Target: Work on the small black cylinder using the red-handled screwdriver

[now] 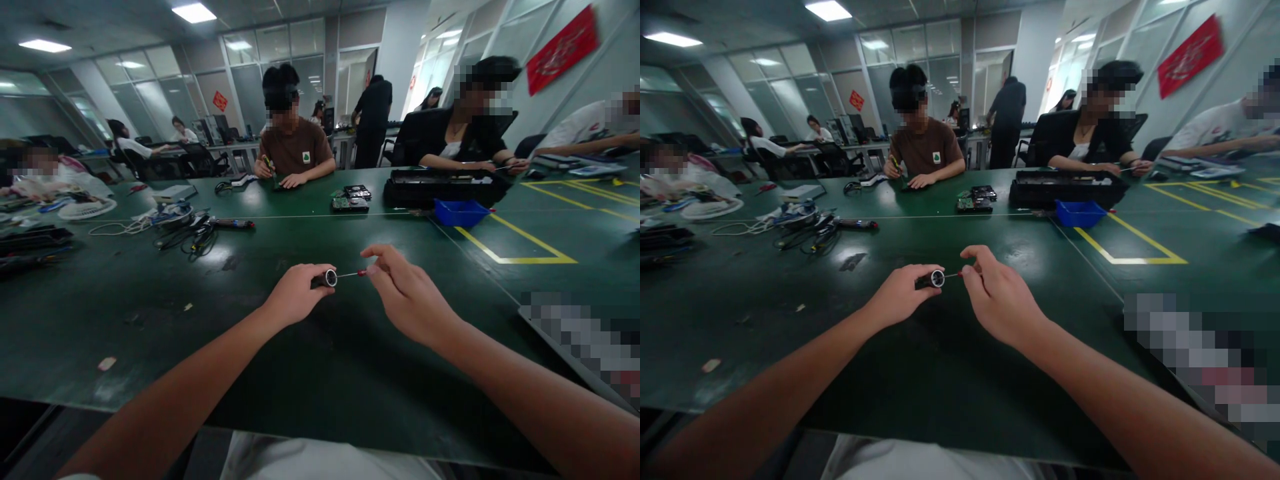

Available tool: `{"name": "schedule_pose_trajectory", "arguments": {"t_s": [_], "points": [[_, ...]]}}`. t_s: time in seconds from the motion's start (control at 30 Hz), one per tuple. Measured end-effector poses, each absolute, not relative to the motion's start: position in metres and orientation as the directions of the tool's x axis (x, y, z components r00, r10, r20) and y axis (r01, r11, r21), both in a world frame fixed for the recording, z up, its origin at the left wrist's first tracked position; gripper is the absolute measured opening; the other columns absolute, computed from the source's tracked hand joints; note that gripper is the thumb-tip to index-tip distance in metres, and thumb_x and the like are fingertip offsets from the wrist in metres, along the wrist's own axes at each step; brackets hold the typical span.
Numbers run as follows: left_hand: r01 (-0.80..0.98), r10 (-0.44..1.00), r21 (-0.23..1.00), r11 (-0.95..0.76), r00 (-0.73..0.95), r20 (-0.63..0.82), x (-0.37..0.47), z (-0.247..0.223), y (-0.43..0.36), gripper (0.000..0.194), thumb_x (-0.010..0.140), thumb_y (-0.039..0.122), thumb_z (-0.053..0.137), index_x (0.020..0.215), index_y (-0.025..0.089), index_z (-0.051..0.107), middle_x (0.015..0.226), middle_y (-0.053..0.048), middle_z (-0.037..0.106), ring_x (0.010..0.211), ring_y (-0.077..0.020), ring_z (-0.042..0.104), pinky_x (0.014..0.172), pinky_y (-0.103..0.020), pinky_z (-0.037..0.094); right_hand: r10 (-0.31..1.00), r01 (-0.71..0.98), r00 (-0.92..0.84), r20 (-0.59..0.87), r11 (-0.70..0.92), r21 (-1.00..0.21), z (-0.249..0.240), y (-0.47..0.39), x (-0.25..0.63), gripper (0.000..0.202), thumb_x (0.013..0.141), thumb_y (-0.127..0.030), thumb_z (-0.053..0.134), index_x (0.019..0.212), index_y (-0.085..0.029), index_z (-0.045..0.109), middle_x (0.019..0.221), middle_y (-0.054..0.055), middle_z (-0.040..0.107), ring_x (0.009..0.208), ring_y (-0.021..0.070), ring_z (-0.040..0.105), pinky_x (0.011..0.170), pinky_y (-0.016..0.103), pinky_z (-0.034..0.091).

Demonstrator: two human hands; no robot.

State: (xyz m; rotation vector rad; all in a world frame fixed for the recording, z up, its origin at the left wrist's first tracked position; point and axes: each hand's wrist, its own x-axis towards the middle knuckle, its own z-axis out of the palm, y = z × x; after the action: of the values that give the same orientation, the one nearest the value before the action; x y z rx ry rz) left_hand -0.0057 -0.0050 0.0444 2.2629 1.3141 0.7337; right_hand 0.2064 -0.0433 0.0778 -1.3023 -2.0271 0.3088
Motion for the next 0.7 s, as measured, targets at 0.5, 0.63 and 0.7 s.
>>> {"name": "schedule_pose_trajectory", "arguments": {"t_s": [0.5, 0.63, 0.7], "points": [[0.669, 0.829, 0.527, -0.525, 0.541, 0.139, -0.009, 0.026, -0.008, 0.029, 0.088, 0.024, 0.066, 0.116, 0.029, 0.067, 0.108, 0.001, 0.071, 0.100, -0.0232, 0.060, 0.089, -0.037, 0.043, 0.893, 0.669, -0.183, 0.412, 0.420, -0.614, 0.050, -0.032, 0.208, 0.030, 0.101, -0.037, 0.036, 0.093, -0.020, 0.059, 0.070, 0.002, 0.064, 0.060, 0.0178, 0.059, 0.058, 0.030, 0.038], [0.665, 0.840, 0.542, -0.515, 0.516, 0.166, -0.011, 0.021, -0.006, 0.033, 0.087, 0.024, 0.068, 0.119, 0.029, 0.066, 0.111, 0.001, 0.070, 0.102, -0.0231, 0.059, 0.091, -0.037, 0.043, 0.871, 0.596, -0.175, 0.460, 0.465, -0.655, 0.043, -0.034, 0.208, 0.026, 0.098, -0.028, 0.039, 0.120, -0.018, 0.050, 0.081, 0.004, 0.066, 0.069, 0.0191, 0.063, 0.063, 0.031, 0.043], [0.659, 0.841, 0.547, -0.516, 0.512, 0.177, -0.012, 0.019, -0.006, 0.033, 0.087, 0.024, 0.068, 0.120, 0.029, 0.065, 0.112, 0.001, 0.070, 0.103, -0.0233, 0.059, 0.091, -0.037, 0.043, 0.876, 0.584, -0.188, 0.444, 0.463, -0.667, 0.044, -0.036, 0.208, 0.024, 0.099, -0.029, 0.039, 0.117, -0.019, 0.052, 0.078, 0.003, 0.065, 0.070, 0.0192, 0.063, 0.064, 0.031, 0.043]]}}
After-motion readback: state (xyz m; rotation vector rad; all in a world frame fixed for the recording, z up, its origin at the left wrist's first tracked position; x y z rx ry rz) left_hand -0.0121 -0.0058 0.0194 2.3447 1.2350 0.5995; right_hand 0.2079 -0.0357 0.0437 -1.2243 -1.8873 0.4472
